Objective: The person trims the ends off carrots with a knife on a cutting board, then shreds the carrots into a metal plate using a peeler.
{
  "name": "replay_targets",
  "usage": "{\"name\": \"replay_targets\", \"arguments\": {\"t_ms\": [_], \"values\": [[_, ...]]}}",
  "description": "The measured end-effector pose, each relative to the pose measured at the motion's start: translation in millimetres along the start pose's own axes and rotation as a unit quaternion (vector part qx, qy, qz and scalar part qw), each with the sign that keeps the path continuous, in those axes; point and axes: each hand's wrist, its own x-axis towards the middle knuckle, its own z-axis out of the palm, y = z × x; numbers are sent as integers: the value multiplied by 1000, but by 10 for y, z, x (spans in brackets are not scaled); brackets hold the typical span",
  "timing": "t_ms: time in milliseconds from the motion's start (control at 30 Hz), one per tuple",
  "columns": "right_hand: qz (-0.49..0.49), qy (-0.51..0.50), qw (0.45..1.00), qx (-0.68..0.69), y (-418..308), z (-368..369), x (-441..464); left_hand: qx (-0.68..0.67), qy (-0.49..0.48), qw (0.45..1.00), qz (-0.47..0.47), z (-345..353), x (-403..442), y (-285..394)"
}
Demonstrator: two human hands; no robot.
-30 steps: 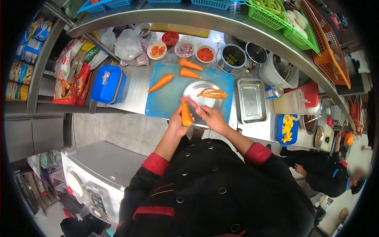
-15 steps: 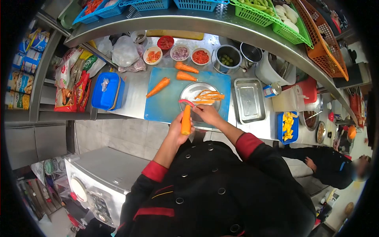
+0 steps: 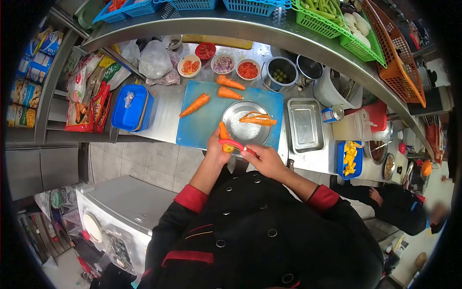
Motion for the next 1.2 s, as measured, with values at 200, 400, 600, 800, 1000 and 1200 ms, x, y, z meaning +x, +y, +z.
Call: {"name": "replay_targets", "arguments": {"t_ms": [200, 400, 600, 800, 1000, 1200], "values": [[20, -63, 998, -12, -42, 12, 243, -3, -29, 1000, -8, 11, -208, 137], [32, 25, 999, -12, 736, 417, 879, 36, -87, 991, -91, 45, -519, 68], [89, 49, 995, 21, 464, 277, 555, 2, -73, 996, -61, -163, -238, 43], [14, -30, 999, 36, -4, 45, -10, -17, -21, 1000, -2, -126, -23, 3], [50, -24, 998, 29, 135, 21, 123, 23, 36, 999, -22, 88, -189, -48], [83, 47, 995, -16, 840, 284, 733, 67, -65, 991, -94, 79, -372, -71]]}}
